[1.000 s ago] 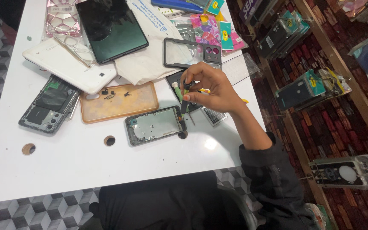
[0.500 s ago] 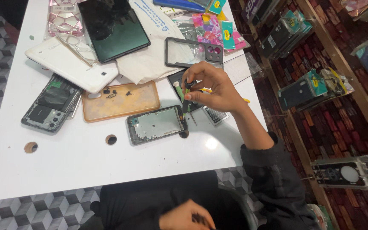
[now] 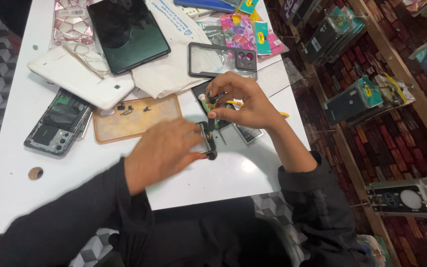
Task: The person uses a screwdriver to remove screws from a disassembled smartphone chassis on a workbench. They place the screws on a nearby tray and continue unscrewing multiple fasteners from the device frame.
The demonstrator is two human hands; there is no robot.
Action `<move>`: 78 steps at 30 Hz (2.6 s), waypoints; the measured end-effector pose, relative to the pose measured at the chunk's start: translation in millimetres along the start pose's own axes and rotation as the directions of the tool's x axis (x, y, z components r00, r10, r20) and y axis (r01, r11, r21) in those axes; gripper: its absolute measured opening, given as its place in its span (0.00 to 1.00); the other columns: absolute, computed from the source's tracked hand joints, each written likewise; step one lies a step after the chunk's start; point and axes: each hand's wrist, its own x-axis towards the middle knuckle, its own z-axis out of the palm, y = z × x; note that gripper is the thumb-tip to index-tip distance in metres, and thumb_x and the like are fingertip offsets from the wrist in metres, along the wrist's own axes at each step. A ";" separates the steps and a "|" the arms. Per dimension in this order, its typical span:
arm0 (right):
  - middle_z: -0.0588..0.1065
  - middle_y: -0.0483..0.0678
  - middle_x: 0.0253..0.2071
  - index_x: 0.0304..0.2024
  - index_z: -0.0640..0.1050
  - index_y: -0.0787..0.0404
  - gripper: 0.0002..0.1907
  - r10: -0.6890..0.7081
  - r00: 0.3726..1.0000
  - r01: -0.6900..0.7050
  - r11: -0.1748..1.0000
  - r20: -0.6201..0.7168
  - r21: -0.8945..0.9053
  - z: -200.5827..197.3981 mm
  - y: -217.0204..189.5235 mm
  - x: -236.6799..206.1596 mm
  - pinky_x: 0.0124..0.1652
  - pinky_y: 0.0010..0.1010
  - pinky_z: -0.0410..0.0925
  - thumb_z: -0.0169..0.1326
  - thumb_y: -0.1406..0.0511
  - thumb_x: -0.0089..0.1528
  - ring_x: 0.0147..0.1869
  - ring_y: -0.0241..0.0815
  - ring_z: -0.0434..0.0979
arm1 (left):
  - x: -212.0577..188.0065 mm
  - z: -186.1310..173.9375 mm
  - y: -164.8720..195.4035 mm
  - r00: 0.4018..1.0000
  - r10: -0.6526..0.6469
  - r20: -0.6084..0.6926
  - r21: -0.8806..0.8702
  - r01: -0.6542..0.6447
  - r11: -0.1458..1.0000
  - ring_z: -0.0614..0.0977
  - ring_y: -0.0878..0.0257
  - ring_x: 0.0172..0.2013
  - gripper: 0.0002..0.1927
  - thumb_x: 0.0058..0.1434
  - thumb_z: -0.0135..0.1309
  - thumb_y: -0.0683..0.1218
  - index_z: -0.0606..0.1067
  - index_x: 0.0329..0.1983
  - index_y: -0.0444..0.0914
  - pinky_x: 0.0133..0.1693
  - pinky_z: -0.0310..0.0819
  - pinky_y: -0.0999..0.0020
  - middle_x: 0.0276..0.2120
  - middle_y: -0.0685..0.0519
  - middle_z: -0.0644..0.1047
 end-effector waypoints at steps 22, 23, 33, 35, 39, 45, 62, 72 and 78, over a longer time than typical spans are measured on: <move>0.79 0.53 0.43 0.44 0.69 0.63 0.15 0.046 0.999 -0.049 0.978 0.024 0.203 -8.2 2.7 -5.6 0.49 0.31 0.76 0.62 0.78 0.62 0.49 0.40 0.82 | 4.1 30.9 -57.8 0.979 0.178 0.102 -0.348 -0.133 0.928 0.81 0.52 0.52 0.15 0.54 0.65 0.51 0.82 0.42 0.40 0.51 0.76 0.60 0.52 0.48 0.79; 0.79 0.53 0.42 0.44 0.69 0.63 0.16 0.043 0.999 -0.046 0.980 0.021 0.193 -8.2 2.1 -5.7 0.49 0.31 0.76 0.62 0.78 0.62 0.49 0.40 0.82 | 4.5 30.0 -57.0 0.979 0.178 0.097 -0.349 -0.134 0.927 0.81 0.52 0.52 0.15 0.54 0.65 0.51 0.82 0.42 0.40 0.51 0.76 0.60 0.52 0.48 0.79; 0.79 0.52 0.42 0.44 0.69 0.62 0.16 0.016 0.999 -0.023 0.983 0.041 0.180 -7.7 0.2 -4.3 0.50 0.32 0.77 0.62 0.77 0.63 0.49 0.40 0.82 | 3.9 30.5 -55.7 0.987 0.137 0.086 -0.385 -0.094 0.918 0.82 0.53 0.52 0.14 0.54 0.66 0.51 0.83 0.41 0.41 0.50 0.77 0.61 0.51 0.49 0.80; 0.78 0.52 0.42 0.44 0.69 0.62 0.16 0.010 0.999 -0.016 0.984 0.037 0.176 -7.6 0.1 -4.1 0.50 0.32 0.77 0.62 0.77 0.63 0.49 0.40 0.82 | 3.7 31.3 -56.6 0.986 0.143 0.082 -0.381 -0.101 0.919 0.82 0.53 0.52 0.14 0.53 0.66 0.51 0.83 0.41 0.41 0.50 0.77 0.61 0.52 0.49 0.80; 0.78 0.51 0.43 0.45 0.69 0.62 0.15 0.051 0.998 -0.055 0.977 0.027 0.208 -7.3 -0.4 -4.8 0.50 0.32 0.78 0.62 0.77 0.63 0.49 0.39 0.82 | 3.7 31.8 -57.3 0.985 0.152 0.083 -0.381 -0.110 0.918 0.81 0.53 0.52 0.14 0.54 0.66 0.50 0.83 0.41 0.40 0.50 0.77 0.61 0.51 0.49 0.80; 0.78 0.52 0.42 0.45 0.69 0.63 0.16 0.012 1.000 -0.015 0.989 0.023 0.150 -7.4 -0.2 -4.2 0.49 0.32 0.77 0.63 0.77 0.63 0.50 0.40 0.82 | 3.9 32.6 -57.3 0.984 0.154 0.087 -0.375 -0.111 0.920 0.81 0.53 0.52 0.14 0.54 0.66 0.50 0.83 0.41 0.40 0.51 0.76 0.61 0.50 0.49 0.80; 0.78 0.51 0.43 0.44 0.70 0.62 0.15 0.024 1.000 -0.028 0.978 0.019 0.209 -7.4 0.8 -4.0 0.49 0.33 0.79 0.63 0.76 0.63 0.50 0.41 0.82 | 4.0 33.7 -57.4 0.985 0.145 0.092 -0.373 -0.101 0.922 0.81 0.54 0.52 0.15 0.54 0.66 0.51 0.83 0.42 0.41 0.50 0.77 0.61 0.51 0.50 0.80; 0.79 0.52 0.42 0.44 0.70 0.62 0.15 -0.012 1.000 0.008 0.986 0.025 0.165 -7.9 2.6 -4.8 0.49 0.32 0.77 0.63 0.76 0.63 0.49 0.40 0.82 | 3.9 33.5 -57.4 0.985 0.150 0.087 -0.363 -0.108 0.925 0.81 0.53 0.52 0.15 0.54 0.66 0.52 0.83 0.42 0.41 0.51 0.76 0.61 0.50 0.50 0.80; 0.78 0.52 0.43 0.45 0.70 0.62 0.14 -0.025 0.999 0.017 0.985 0.040 0.174 -7.3 1.2 -3.7 0.50 0.33 0.77 0.62 0.76 0.64 0.49 0.40 0.82 | 3.6 34.4 -57.4 0.986 0.143 0.091 -0.347 -0.103 0.932 0.81 0.53 0.52 0.14 0.54 0.66 0.52 0.83 0.41 0.41 0.50 0.76 0.61 0.50 0.50 0.80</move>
